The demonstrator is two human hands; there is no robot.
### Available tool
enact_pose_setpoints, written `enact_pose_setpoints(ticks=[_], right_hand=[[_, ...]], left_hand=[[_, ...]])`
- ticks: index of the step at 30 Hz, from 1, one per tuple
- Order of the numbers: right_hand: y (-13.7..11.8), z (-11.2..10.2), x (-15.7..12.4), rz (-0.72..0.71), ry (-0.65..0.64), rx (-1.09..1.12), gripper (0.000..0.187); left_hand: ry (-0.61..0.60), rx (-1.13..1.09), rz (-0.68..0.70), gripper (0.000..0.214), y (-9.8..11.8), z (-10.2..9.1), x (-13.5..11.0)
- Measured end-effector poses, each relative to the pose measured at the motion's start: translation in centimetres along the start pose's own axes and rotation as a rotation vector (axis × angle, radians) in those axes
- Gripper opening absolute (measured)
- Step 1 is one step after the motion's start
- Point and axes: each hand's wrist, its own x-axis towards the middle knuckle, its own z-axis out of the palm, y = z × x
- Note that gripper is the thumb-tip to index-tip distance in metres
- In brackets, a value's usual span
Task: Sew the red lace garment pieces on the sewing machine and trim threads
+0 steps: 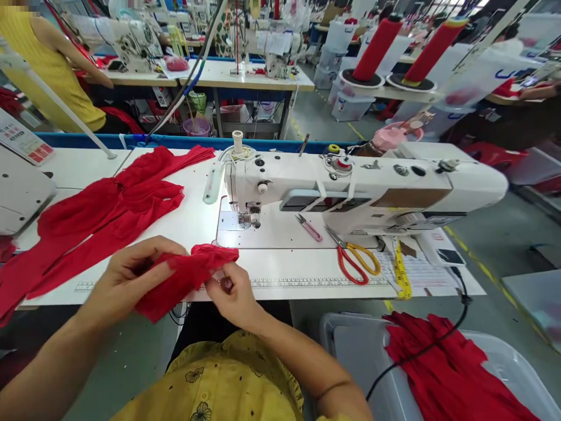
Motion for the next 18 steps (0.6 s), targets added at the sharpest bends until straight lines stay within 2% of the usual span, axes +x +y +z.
enact_pose_setpoints(ticks=[1,3,5,6,8,9,10,11,12,13,14,15,16,18], right_hand=[[-1.0,-1.3,-0.7,0.052,-0.056,0.039,0.017],[-3.8,-5.1,-1.5,0.113,-0.194,0.039,0.023],[-7.1,-9.5,-1.0,0.143,-0.277,-0.113,0.022],[-8.5,-11.6,-0.2,0.143,-0.331,-0.219,0.023],[-10.2,-14.5,1.8,0.122,-0.534,-0.510,0.025],[-10.2,-15.2,2.7,0.063,-0.512,-0.686,0.026],[-9.7,-15.5,3.4,-0.004,-0.369,-0.876,0.026],[-8.8,-15.2,3.7,-0.057,-0.178,-1.058,0.027],[-7.6,-14.6,3.7,-0.102,0.002,-1.185,0.027],[-6.1,-13.7,3.3,-0.153,0.095,-1.232,0.026],[-4.6,-12.7,2.7,-0.216,0.090,-1.208,0.024],[-3.1,-11.7,1.9,-0.284,0.051,-1.142,0.024],[-1.7,-10.8,1.1,-0.324,-0.031,-1.098,0.025],[0.4,-9.7,-0.1,-0.338,-0.100,-1.092,0.029]], left_hand=[[-0.073,0.007,-0.030,0.018,0.3,-1.3,-0.1],[-0.299,0.073,-0.106,0.016,0.5,-4.1,0.1],[-0.564,0.098,-0.183,0.014,0.3,-6.7,1.2],[-0.622,0.103,-0.207,0.016,-0.1,-7.6,2.0],[-0.633,0.172,-0.208,0.023,-1.3,-8.4,4.1],[-0.618,0.261,-0.196,0.024,-2.1,-8.2,5.1],[-0.588,0.379,-0.186,0.025,-3.1,-7.5,5.9],[-0.507,0.516,-0.166,0.025,-4.2,-6.4,6.5],[-0.347,0.672,-0.114,0.026,-5.3,-4.9,6.8],[-0.148,0.817,-0.039,0.031,-6.4,-3.2,6.7],[0.019,0.909,0.052,0.035,-7.3,-1.3,6.3],[0.132,0.929,0.149,0.035,-8.2,0.7,5.6],[0.160,0.884,0.234,0.035,-8.9,2.6,4.7],[0.058,0.781,0.368,0.036,-10.0,5.8,2.8]])
